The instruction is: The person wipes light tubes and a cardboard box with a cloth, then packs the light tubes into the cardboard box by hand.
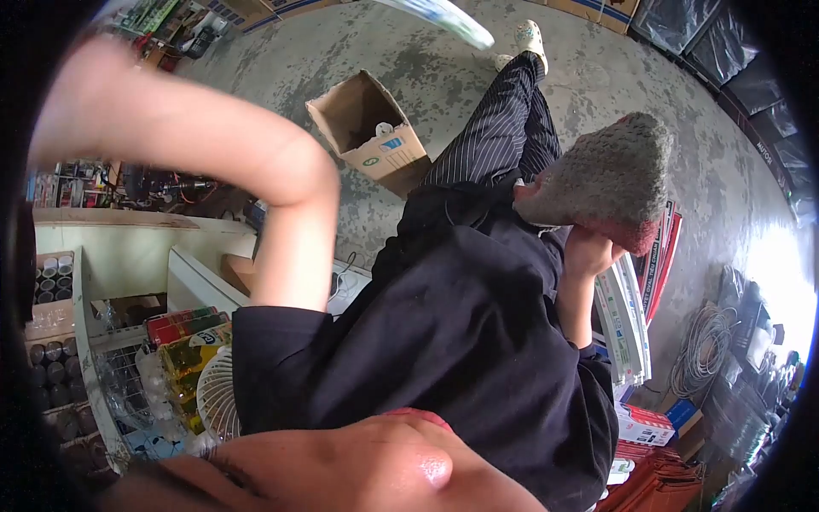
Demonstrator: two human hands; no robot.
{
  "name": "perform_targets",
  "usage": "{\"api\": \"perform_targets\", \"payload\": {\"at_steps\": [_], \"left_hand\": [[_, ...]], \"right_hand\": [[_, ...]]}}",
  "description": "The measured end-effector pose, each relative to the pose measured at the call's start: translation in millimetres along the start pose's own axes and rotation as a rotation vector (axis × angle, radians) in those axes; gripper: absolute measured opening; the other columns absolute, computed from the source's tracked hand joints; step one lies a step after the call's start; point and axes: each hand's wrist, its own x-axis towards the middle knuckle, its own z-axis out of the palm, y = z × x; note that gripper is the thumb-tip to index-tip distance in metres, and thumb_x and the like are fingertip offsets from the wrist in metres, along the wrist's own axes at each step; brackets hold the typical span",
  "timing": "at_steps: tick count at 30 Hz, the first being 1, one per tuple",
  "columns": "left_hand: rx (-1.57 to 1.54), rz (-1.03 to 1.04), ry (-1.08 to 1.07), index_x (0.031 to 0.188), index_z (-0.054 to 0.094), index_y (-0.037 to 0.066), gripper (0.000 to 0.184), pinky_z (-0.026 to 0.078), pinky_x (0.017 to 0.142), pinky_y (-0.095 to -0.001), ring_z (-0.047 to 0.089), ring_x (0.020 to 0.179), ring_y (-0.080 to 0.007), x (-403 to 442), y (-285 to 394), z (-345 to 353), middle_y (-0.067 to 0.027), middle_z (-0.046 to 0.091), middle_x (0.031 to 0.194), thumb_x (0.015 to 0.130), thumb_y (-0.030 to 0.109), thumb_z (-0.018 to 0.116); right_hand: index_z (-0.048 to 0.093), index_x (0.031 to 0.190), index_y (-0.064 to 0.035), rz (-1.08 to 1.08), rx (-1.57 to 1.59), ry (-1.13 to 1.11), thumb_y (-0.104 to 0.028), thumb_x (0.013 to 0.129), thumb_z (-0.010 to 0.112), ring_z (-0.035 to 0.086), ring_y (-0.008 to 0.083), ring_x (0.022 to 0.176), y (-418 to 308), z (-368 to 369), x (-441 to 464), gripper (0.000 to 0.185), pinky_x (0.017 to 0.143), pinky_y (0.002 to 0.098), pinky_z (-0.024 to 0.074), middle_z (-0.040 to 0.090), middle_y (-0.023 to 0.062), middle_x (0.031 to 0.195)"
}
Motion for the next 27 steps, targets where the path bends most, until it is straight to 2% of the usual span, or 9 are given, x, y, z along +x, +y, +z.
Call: {"api": "perform_targets", "payload": {"at_steps": [7,8,10,15,18,21,24,26,27], "left_hand": [[-0.059,-0.287,0.003,0.112,0.048,0.003,0.037,0.049,0.07,-0.0303,0.059,0.081,-0.0169,-118,-63,0,-0.0082,0.058,0.096,0.096,0.036,0.047],[-0.225,-0.457,-0.048,0.123,0.045,0.002,0.042,0.046,0.087,-0.0339,0.059,0.102,-0.0183,-151,-76,-14,-0.0102,0.057,0.116,0.095,0.033,0.05],[0.064,-0.429,-0.138,0.117,0.045,0.0,0.047,0.049,0.086,-0.0343,0.061,0.094,-0.0214,-186,-90,-22,-0.0158,0.061,0.101,0.094,0.04,0.047],[0.117,-0.563,-0.305,0.118,0.042,0.002,0.033,0.046,0.086,-0.0306,0.058,0.098,-0.0186,-234,-93,-26,-0.0097,0.058,0.106,0.096,0.026,0.049],[0.099,-0.637,-0.423,0.115,0.045,0.002,0.026,0.044,0.088,-0.0292,0.055,0.102,-0.017,-249,-85,-22,-0.0095,0.056,0.109,0.095,0.018,0.049],[0.238,-0.526,-0.511,0.119,0.048,0.0,0.042,0.042,0.09,-0.0323,0.055,0.104,-0.0252,-274,-70,-17,-0.0137,0.057,0.112,0.081,0.009,0.062],[0.336,-0.595,-0.582,0.122,0.048,-0.001,0.052,0.04,0.096,-0.0344,0.054,0.113,-0.0272,-289,-63,-10,-0.0172,0.056,0.12,0.075,0.011,0.067],[0.178,-0.793,-0.464,0.122,0.049,-0.001,0.052,0.04,0.097,-0.0359,0.052,0.114,-0.0288,-292,-63,-7,-0.0184,0.054,0.122,0.075,0.01,0.066],[0.143,-0.723,-0.448,0.122,0.049,-0.002,0.053,0.039,0.098,-0.0367,0.049,0.116,-0.0318,-294,-66,-6,-0.0204,0.049,0.125,0.074,0.009,0.066]], "right_hand": [[0.042,0.132,-0.0003,-0.072,0.0,-0.04,-0.015,0.09,0.05,0.049,0.0312,0.119,-13,30,16,0.045,0.1,0.0457,0.0413,0.048,0.0162,0.132],[0.042,0.131,0.0023,-0.073,-0.02,-0.081,-0.014,0.089,0.052,0.05,0.0318,0.118,-11,26,16,0.046,0.099,0.0461,0.0414,0.049,0.0173,0.13],[0.045,0.128,0.0053,-0.113,-0.054,-0.104,-0.014,0.085,0.055,0.053,0.0316,0.115,-16,34,17,0.049,0.099,0.0461,0.0419,0.053,0.0178,0.126],[0.047,0.126,0.0056,-0.372,-0.729,-0.109,-0.017,0.07,0.07,0.053,0.0285,0.113,-21,45,13,0.065,0.099,0.0418,0.0385,0.056,0.016,0.121],[0.051,0.123,0.0011,-0.511,-0.958,-0.088,-0.018,0.075,0.071,0.048,0.0297,0.119,-20,59,9,0.055,0.103,0.0437,0.0327,0.057,0.0147,0.12],[0.056,0.119,-0.004,-0.673,-1.099,-0.575,-0.022,0.075,0.071,0.045,0.0332,0.12,-9,65,10,0.05,0.104,0.0442,0.0299,0.057,0.0155,0.117],[0.047,0.129,-0.006,-0.537,-1.34,-0.665,-0.025,0.082,0.062,0.044,0.0324,0.121,0,83,3,0.053,0.104,0.0445,0.03,0.05,0.0191,0.126],[0.055,0.118,-0.0046,-0.58,-1.23,-0.426,-0.024,0.084,0.057,0.051,0.0321,0.107,4,90,-2,0.039,0.095,0.0413,0.0372,0.057,0.0152,0.114],[0.056,0.115,-0.0026,-0.361,-0.893,-0.29,-0.022,0.086,0.053,0.055,0.0291,0.1,6,90,-5,0.035,0.09,0.0379,0.04,0.059,0.0131,0.108]]}}
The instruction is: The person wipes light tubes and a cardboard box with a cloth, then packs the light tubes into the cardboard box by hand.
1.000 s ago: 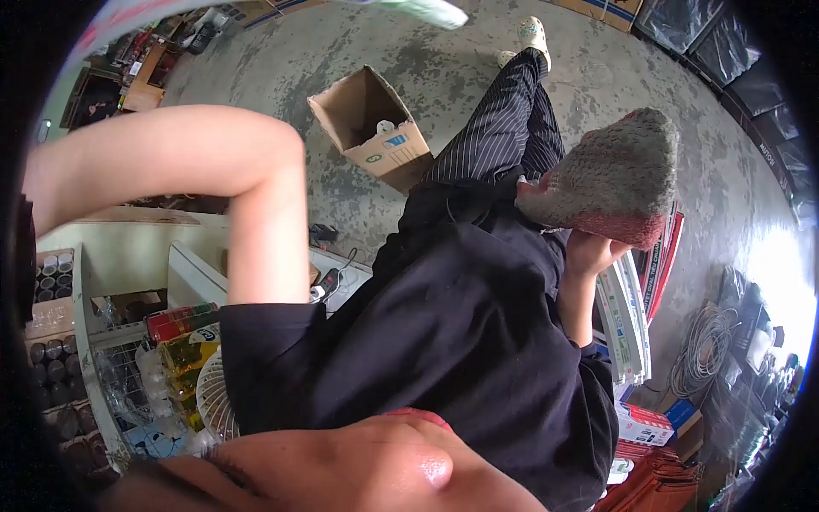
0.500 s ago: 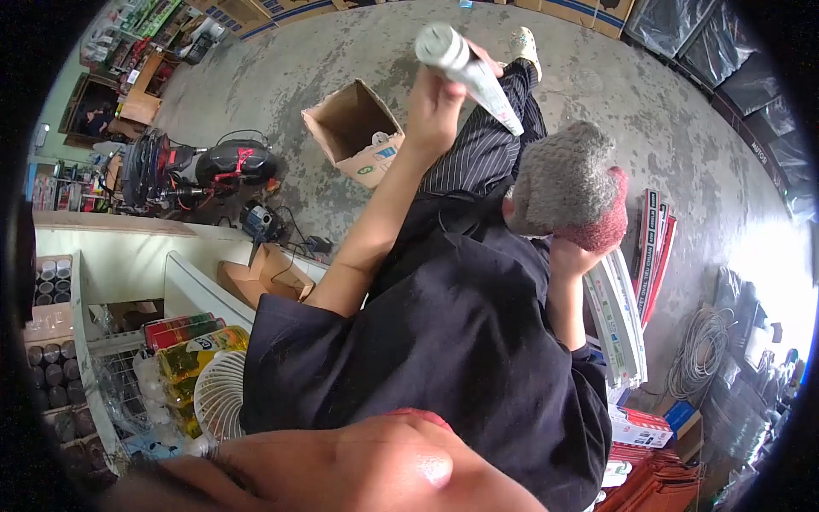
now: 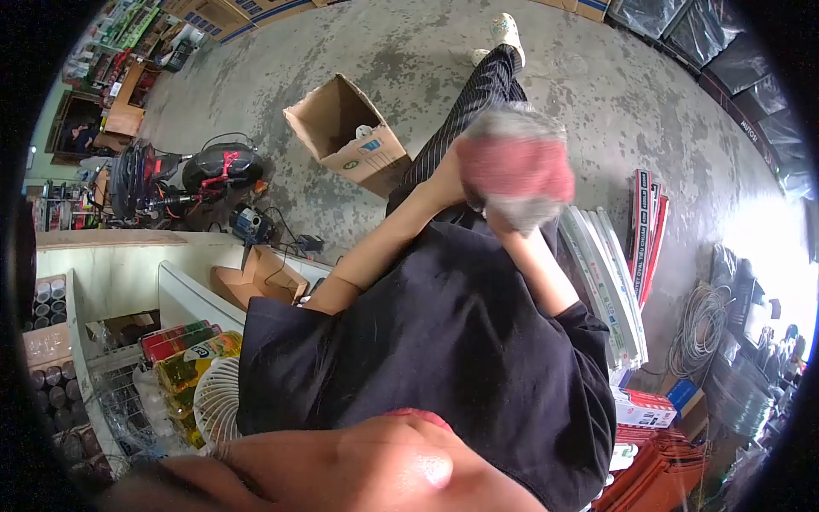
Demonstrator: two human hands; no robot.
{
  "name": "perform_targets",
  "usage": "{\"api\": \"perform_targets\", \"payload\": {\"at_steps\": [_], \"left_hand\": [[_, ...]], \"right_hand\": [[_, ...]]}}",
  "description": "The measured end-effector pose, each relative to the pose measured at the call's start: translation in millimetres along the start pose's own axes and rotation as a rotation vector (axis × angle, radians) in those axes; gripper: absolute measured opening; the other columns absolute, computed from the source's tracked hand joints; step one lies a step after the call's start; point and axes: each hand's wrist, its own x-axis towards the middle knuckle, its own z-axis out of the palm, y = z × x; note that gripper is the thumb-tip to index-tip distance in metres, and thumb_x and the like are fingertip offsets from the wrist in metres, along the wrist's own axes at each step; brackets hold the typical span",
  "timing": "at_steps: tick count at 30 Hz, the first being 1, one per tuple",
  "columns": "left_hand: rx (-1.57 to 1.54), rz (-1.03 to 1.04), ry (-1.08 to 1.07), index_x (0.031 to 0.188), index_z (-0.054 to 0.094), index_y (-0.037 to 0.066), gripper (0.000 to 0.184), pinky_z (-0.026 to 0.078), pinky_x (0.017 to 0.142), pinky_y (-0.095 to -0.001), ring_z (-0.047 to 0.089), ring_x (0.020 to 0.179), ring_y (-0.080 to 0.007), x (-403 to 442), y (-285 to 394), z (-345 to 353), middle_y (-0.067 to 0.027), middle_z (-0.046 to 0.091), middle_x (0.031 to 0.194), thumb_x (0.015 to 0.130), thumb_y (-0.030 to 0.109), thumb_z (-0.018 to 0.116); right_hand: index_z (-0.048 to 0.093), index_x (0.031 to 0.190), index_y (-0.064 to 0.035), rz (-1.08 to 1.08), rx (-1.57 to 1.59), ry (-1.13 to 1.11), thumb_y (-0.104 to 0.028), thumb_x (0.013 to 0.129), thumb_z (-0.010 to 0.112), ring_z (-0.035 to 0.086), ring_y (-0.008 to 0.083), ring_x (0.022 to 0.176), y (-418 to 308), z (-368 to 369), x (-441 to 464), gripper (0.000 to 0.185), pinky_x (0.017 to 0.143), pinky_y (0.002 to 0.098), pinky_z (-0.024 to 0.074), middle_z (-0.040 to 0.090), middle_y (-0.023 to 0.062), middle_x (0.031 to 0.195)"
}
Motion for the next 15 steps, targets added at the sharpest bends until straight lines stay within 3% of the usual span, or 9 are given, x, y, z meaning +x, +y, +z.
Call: {"api": "perform_targets", "payload": {"at_steps": [1,2,3,4,5,7,11,13,15], "left_hand": [[-0.002,-0.007,0.0,0.122,0.049,-0.002,0.053,0.039,0.098,-0.0367,0.049,0.116,-0.0318,-1,-2,2,-0.0204,0.049,0.125,0.074,0.009,0.066],[-0.011,0.017,0.007,0.126,0.045,-0.002,0.058,0.039,0.098,-0.0342,0.05,0.115,-0.0256,0,-3,4,-0.017,0.05,0.126,0.075,0.01,0.069],[-0.019,0.043,0.015,0.131,0.041,-0.001,0.063,0.039,0.098,-0.0317,0.05,0.114,-0.0194,4,2,5,-0.0135,0.051,0.127,0.077,0.01,0.071],[-0.021,0.07,-0.033,0.135,0.034,-0.002,0.07,0.037,0.098,-0.0301,0.048,0.114,-0.0173,7,7,0,-0.0135,0.05,0.126,0.076,0.008,0.072],[-0.022,0.066,-0.03,0.135,0.034,-0.002,0.07,0.037,0.098,-0.0301,0.048,0.114,-0.0173,9,14,-1,-0.0135,0.05,0.126,0.076,0.008,0.072],[-0.061,0.066,0.03,0.115,0.053,-0.001,0.047,0.038,0.097,-0.0392,0.047,0.116,-0.0356,8,25,-1,-0.0202,0.046,0.123,0.071,0.008,0.065],[-0.122,0.079,0.038,0.111,0.053,-0.001,0.043,0.039,0.097,-0.0395,0.049,0.113,-0.0345,8,14,-7,-0.0183,0.049,0.118,0.07,0.006,0.063],[0.068,0.157,0.058,0.11,0.053,0.0,0.041,0.039,0.097,-0.0384,0.052,0.108,-0.0342,11,18,-11,-0.0161,0.054,0.108,0.07,0.004,0.061],[0.081,0.166,0.088,0.109,0.053,0.001,0.04,0.04,0.096,-0.0371,0.054,0.105,-0.0318,11,23,-10,-0.0145,0.056,0.105,0.07,0.002,0.062]], "right_hand": [[0.057,0.112,-0.0007,0.103,0.218,0.077,-0.02,0.089,0.05,0.058,0.0261,0.093,0,1,1,0.031,0.086,0.0345,0.0429,0.062,0.011,0.102],[0.059,0.109,0.0013,0.151,0.318,0.124,-0.018,0.091,0.047,0.061,0.0232,0.085,-2,1,3,0.029,0.082,0.0312,0.0457,0.064,0.0089,0.096],[0.056,0.111,0.0031,0.014,0.163,0.186,-0.012,0.091,0.046,0.062,0.0221,0.084,-4,-1,15,0.027,0.081,0.0282,0.046,0.064,0.01,0.096],[0.056,0.111,0.0031,0.015,0.163,0.182,-0.012,0.091,0.046,0.062,0.0221,0.084,-7,-4,19,0.027,0.081,0.0282,0.046,0.064,0.01,0.096],[0.055,0.111,0.0036,0.115,0.327,0.13,-0.012,0.092,0.047,0.062,0.0213,0.086,-9,-8,21,0.026,0.082,0.0289,0.0459,0.063,0.0102,0.099],[0.054,0.112,0.0041,0.223,0.49,0.079,-0.011,0.092,0.047,0.061,0.0204,0.089,-12,-13,18,0.026,0.084,0.0295,0.0458,0.062,0.0104,0.102],[0.049,0.119,-0.0005,0.514,0.725,0.2,-0.008,0.092,0.049,0.057,0.0224,0.101,-26,-21,16,0.028,0.088,0.035,0.0471,0.057,0.0111,0.113],[0.048,0.119,-0.0037,0.719,1.368,0.346,-0.009,0.092,0.048,0.057,0.0242,0.104,-47,-27,32,0.028,0.089,0.0368,0.0471,0.057,0.0097,0.112],[0.05,0.118,-0.0056,0.65,0.978,0.364,-0.011,0.092,0.05,0.055,0.0265,0.108,-26,-26,0,0.027,0.091,0.038,0.0451,0.056,0.0091,0.113]]}}
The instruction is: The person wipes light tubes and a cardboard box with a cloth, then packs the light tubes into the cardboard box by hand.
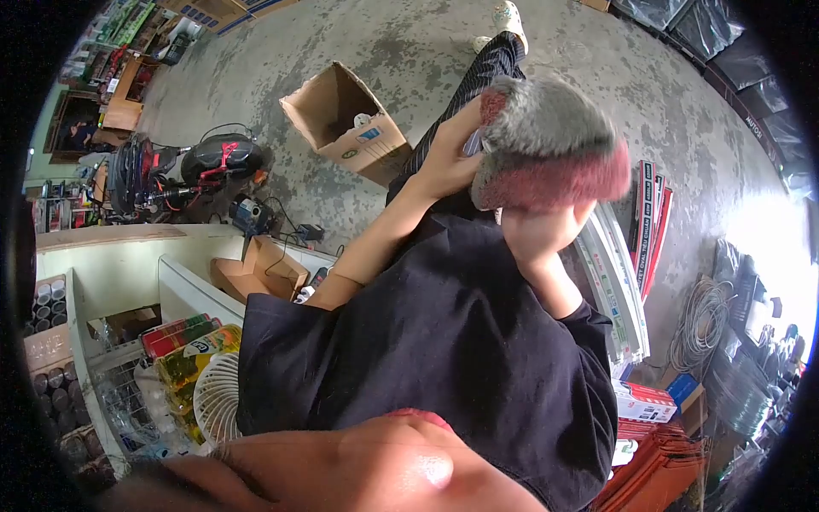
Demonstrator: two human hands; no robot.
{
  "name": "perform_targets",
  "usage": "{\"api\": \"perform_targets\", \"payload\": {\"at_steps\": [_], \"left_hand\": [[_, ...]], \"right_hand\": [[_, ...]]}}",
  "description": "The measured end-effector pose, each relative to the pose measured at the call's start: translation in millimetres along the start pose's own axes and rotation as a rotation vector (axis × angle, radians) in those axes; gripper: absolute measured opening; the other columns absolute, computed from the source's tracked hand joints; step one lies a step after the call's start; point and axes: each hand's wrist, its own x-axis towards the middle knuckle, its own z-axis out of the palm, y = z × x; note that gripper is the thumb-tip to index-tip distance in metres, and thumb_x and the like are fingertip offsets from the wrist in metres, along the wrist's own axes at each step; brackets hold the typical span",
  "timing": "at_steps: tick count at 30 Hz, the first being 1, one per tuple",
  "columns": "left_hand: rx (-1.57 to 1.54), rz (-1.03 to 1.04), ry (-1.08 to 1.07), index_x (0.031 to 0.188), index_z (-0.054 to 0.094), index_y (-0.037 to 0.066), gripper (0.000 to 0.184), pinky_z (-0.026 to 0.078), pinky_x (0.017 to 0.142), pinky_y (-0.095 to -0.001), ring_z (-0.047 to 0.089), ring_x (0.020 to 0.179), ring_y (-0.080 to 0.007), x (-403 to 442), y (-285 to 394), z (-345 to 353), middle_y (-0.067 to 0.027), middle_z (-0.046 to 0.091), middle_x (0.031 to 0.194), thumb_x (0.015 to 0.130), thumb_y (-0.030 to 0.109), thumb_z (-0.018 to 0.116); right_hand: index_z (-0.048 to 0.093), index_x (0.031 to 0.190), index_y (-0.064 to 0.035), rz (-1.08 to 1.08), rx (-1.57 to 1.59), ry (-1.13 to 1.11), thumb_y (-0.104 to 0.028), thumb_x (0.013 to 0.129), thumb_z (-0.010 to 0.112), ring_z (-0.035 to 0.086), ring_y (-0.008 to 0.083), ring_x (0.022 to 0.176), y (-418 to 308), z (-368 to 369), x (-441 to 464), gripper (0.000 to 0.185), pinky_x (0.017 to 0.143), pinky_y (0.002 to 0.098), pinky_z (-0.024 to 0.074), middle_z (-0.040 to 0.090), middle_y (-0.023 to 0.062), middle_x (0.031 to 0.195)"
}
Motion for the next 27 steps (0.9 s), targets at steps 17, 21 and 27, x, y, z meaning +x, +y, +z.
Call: {"api": "perform_targets", "payload": {"at_steps": [17,21,27], "left_hand": [[-0.077,-0.177,0.291,0.112,0.054,0.004,0.043,0.042,0.087,-0.032,0.056,0.097,-0.0253,-3,23,-2,-0.0107,0.057,0.104,0.071,0.009,0.067],[-0.27,-0.263,0.282,0.111,0.055,0.004,0.042,0.042,0.087,-0.0321,0.056,0.098,-0.0253,-3,10,5,-0.0111,0.058,0.106,0.072,0.01,0.068],[-0.28,-0.234,0.298,0.112,0.054,0.003,0.044,0.042,0.086,-0.0314,0.056,0.097,-0.0232,-6,9,2,-0.0104,0.057,0.104,0.072,0.012,0.07]], "right_hand": [[0.056,0.119,-0.0079,-0.609,-1.384,-0.563,-0.028,0.069,0.075,0.055,0.0313,0.105,4,29,11,0.057,0.09,0.0397,0.0427,0.058,0.012,0.115],[0.057,0.115,-0.0076,-0.559,-1.258,-0.471,-0.026,0.067,0.077,0.057,0.0299,0.101,4,25,12,0.055,0.088,0.0387,0.0441,0.059,0.012,0.11],[0.06,0.11,-0.007,-0.459,-1.137,-0.388,-0.024,0.064,0.079,0.059,0.0278,0.095,7,12,18,0.053,0.084,0.0371,0.0462,0.062,0.0119,0.103]]}}
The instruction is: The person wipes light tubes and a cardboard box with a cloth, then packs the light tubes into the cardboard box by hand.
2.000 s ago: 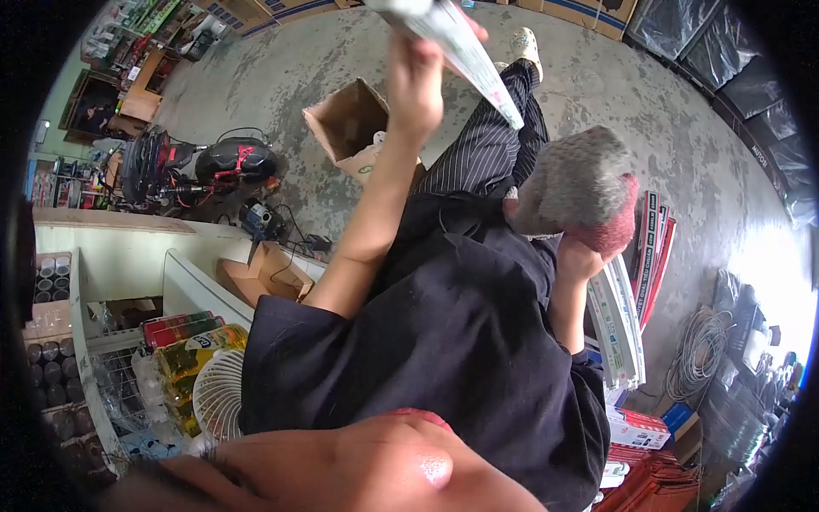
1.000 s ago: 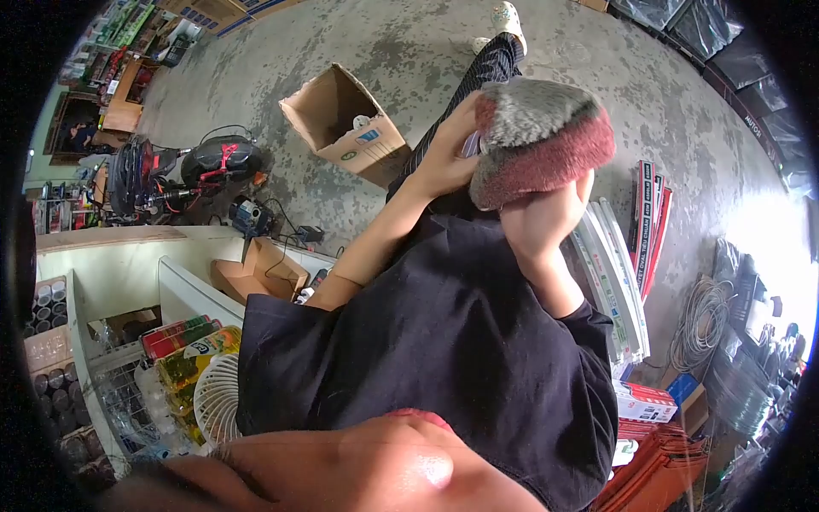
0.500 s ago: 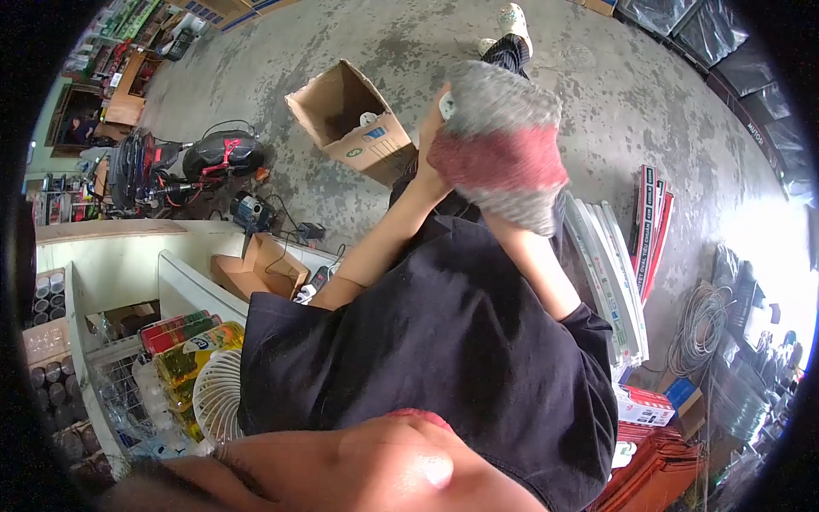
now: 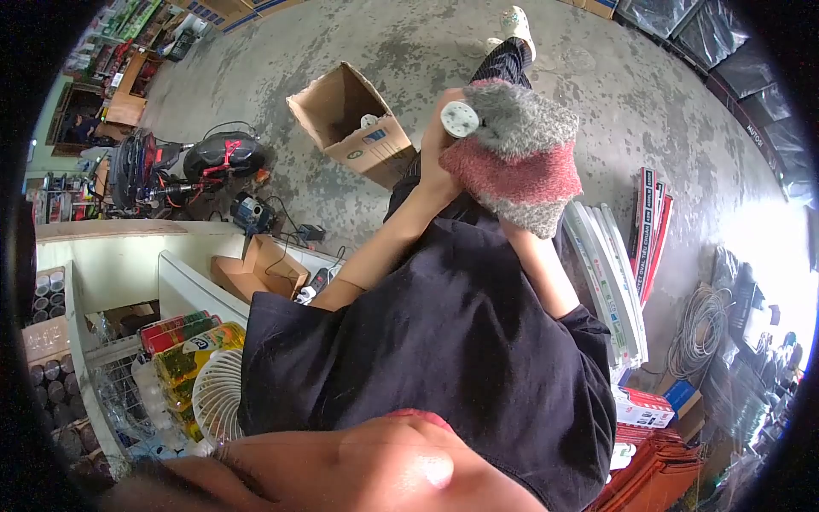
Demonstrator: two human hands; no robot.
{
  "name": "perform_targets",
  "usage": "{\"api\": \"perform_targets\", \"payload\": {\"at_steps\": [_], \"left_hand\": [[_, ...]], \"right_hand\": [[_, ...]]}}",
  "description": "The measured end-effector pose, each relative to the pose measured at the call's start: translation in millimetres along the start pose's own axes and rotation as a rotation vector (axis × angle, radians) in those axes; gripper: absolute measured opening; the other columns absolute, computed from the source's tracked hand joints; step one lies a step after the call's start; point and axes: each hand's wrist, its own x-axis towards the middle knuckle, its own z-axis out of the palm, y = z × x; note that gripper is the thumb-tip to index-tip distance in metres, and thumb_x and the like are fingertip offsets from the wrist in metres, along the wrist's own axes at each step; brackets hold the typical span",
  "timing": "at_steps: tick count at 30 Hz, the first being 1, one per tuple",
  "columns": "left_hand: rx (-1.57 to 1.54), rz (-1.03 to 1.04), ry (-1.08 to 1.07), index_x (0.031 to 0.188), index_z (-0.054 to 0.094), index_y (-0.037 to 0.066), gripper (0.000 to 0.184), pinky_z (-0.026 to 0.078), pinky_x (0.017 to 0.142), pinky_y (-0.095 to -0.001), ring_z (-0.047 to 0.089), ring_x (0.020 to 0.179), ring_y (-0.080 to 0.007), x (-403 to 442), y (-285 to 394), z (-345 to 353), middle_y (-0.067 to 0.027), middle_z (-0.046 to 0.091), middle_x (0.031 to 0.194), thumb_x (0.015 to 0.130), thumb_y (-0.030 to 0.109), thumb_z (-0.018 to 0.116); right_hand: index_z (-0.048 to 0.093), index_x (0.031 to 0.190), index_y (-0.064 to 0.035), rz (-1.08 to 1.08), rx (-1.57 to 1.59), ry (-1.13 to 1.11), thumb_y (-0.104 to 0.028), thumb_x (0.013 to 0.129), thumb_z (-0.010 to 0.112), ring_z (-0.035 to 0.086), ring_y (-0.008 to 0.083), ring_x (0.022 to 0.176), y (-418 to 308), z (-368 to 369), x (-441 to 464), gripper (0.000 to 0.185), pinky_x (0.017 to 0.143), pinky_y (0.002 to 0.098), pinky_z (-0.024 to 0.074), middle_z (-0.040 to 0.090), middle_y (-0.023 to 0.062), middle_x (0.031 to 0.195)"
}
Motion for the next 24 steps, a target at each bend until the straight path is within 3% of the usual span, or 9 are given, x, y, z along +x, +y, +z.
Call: {"api": "perform_targets", "payload": {"at_steps": [1,3,4,14,16,24], "left_hand": [[0.094,0.125,0.015,0.112,0.054,0.003,0.044,0.042,0.086,-0.0312,0.055,0.097,-0.0229,1,4,0,-0.0102,0.057,0.103,0.073,0.012,0.07],[0.104,0.142,0.006,0.112,0.054,0.003,0.044,0.042,0.086,-0.0309,0.055,0.096,-0.023,0,5,-1,-0.0103,0.056,0.103,0.072,0.013,0.07],[0.112,0.157,-0.005,0.111,0.054,0.003,0.043,0.042,0.086,-0.0307,0.055,0.096,-0.023,0,6,-2,-0.0103,0.056,0.102,0.072,0.013,0.071],[0.047,0.081,-0.027,0.111,0.054,0.004,0.044,0.043,0.085,-0.032,0.057,0.097,-0.0254,2,10,0,-0.012,0.057,0.104,0.071,0.011,0.071],[0.263,0.345,-0.016,0.112,0.054,0.004,0.045,0.044,0.084,-0.0323,0.058,0.096,-0.026,6,12,-3,-0.0122,0.058,0.104,0.071,0.01,0.071],[0.25,0.38,-0.044,0.113,0.054,0.003,0.044,0.045,0.083,-0.0333,0.058,0.095,-0.0279,5,11,-8,-0.0131,0.058,0.103,0.072,0.009,0.069]], "right_hand": [[0.061,0.109,-0.0069,0.01,0.014,0.001,-0.024,0.063,0.08,0.06,0.0274,0.094,0,0,0,0.052,0.084,0.0368,0.0466,0.063,0.0119,0.102],[0.062,0.107,-0.0067,0.028,0.03,0.003,-0.023,0.062,0.08,0.061,0.0267,0.092,-3,0,1,0.051,0.082,0.0363,0.0473,0.064,0.0119,0.1],[0.06,0.114,-0.0094,0.019,0.018,0.001,-0.035,0.057,0.083,0.059,0.0266,0.099,-15,0,4,0.066,0.086,0.0361,0.0458,0.063,0.0119,0.105],[0.06,0.111,-0.0077,0.036,0.183,0.014,-0.031,0.063,0.077,0.059,0.0254,0.097,-6,-2,7,0.056,0.085,0.035,0.046,0.062,0.0113,0.104],[0.06,0.111,-0.0074,0.039,0.216,0.017,-0.03,0.064,0.076,0.059,0.0252,0.097,-5,-3,5,0.055,0.085,0.0348,0.046,0.062,0.0112,0.104],[0.06,0.109,-0.006,0.042,0.315,0.023,-0.027,0.068,0.071,0.059,0.0243,0.096,-2,-5,0,0.047,0.084,0.0339,0.0461,0.062,0.0107,0.103]]}}
